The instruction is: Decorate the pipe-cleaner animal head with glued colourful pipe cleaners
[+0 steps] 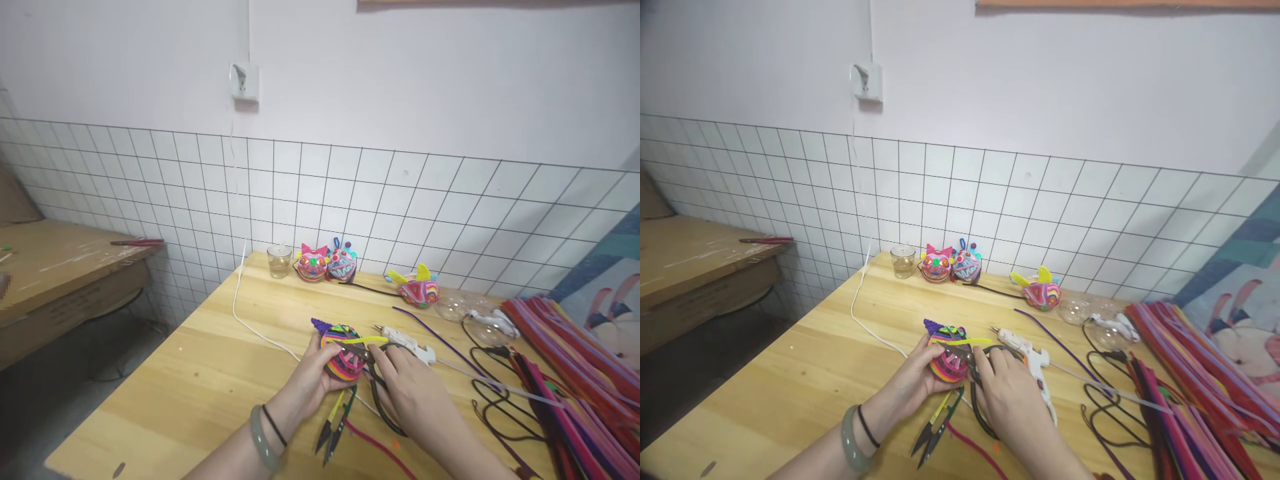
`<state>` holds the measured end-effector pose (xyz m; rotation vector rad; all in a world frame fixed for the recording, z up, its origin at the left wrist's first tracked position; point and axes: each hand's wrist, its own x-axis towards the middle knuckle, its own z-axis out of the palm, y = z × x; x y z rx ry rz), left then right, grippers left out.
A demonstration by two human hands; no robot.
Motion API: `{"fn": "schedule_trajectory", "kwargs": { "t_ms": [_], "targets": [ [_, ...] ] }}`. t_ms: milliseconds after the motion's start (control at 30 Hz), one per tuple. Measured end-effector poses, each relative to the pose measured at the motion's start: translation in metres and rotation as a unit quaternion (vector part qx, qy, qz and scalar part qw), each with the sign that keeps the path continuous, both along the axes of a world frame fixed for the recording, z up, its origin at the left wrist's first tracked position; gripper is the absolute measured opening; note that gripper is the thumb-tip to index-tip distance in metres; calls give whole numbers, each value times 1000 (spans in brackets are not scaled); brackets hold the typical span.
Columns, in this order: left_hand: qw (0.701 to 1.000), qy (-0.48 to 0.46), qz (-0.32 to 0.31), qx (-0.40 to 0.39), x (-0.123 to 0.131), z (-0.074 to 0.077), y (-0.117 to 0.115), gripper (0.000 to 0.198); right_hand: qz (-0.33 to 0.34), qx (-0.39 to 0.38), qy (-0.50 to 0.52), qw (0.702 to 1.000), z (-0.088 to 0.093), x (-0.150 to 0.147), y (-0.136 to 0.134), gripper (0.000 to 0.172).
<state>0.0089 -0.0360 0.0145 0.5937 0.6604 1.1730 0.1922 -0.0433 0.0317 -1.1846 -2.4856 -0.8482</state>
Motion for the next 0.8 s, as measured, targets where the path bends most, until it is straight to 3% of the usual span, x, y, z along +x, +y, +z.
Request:
{"fn": "schedule_trajectory", "kwargs": {
  "t_ms": [367, 800],
  "targets": [
    [999, 43, -11, -6, -1, 4, -1, 35, 15, -13, -39, 999, 0, 3, 8, 22],
    [999, 36, -28, -22, -3, 4, -1, 38, 25, -30, -37, 999, -3, 3, 5, 30]
  ]
}}
